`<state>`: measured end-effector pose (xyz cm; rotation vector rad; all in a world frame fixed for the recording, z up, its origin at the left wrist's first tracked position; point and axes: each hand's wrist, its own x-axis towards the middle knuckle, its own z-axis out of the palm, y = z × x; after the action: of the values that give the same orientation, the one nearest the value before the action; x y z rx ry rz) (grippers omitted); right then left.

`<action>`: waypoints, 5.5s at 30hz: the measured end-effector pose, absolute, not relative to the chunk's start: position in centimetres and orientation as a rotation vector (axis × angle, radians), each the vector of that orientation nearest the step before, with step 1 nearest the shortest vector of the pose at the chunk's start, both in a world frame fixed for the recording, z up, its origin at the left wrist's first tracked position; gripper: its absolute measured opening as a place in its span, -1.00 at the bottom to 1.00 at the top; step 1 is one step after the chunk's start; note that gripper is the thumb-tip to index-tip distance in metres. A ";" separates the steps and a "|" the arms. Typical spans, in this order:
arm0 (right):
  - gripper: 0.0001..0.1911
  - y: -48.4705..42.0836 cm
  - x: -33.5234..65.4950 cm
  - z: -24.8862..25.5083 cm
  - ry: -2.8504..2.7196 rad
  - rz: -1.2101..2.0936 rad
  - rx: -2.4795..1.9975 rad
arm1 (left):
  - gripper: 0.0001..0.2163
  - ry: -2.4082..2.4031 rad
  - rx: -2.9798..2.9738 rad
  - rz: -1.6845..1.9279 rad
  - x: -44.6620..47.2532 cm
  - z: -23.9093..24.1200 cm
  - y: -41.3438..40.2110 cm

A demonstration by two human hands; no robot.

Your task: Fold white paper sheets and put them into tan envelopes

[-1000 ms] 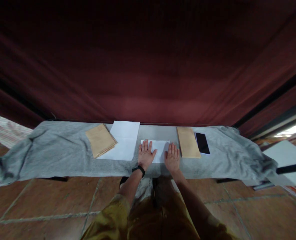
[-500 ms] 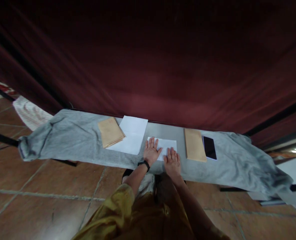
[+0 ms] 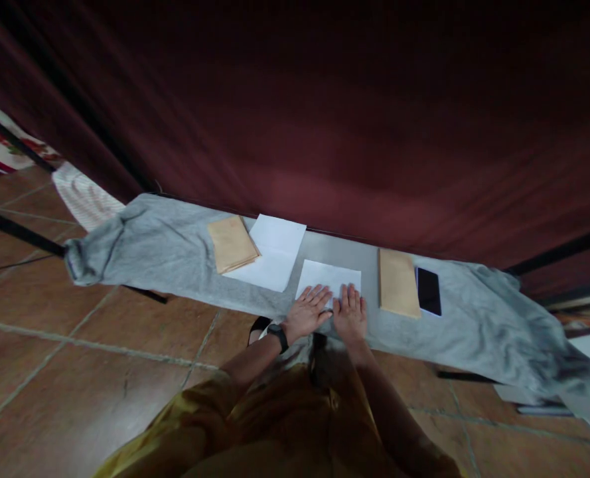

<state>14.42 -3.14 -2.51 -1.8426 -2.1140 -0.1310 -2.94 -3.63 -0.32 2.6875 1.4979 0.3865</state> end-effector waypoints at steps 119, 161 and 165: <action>-0.48 -2.2 14.6 -2.2 -2.259 -0.132 -1.671 | -0.50 1.296 2.859 0.347 -5.4 0.5 -2.3; -0.45 -5.6 16.7 -0.3 -2.228 0.044 -1.815 | -0.40 1.794 2.432 0.356 -0.4 -0.5 5.0; -0.44 -5.8 16.8 -0.4 -2.205 0.074 -1.822 | -0.43 1.896 2.393 0.380 -2.0 -0.6 3.4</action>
<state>16.83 -5.80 -0.40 -1.8217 -2.2049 0.0740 -2.01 3.39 -0.62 2.3933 1.8964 0.3798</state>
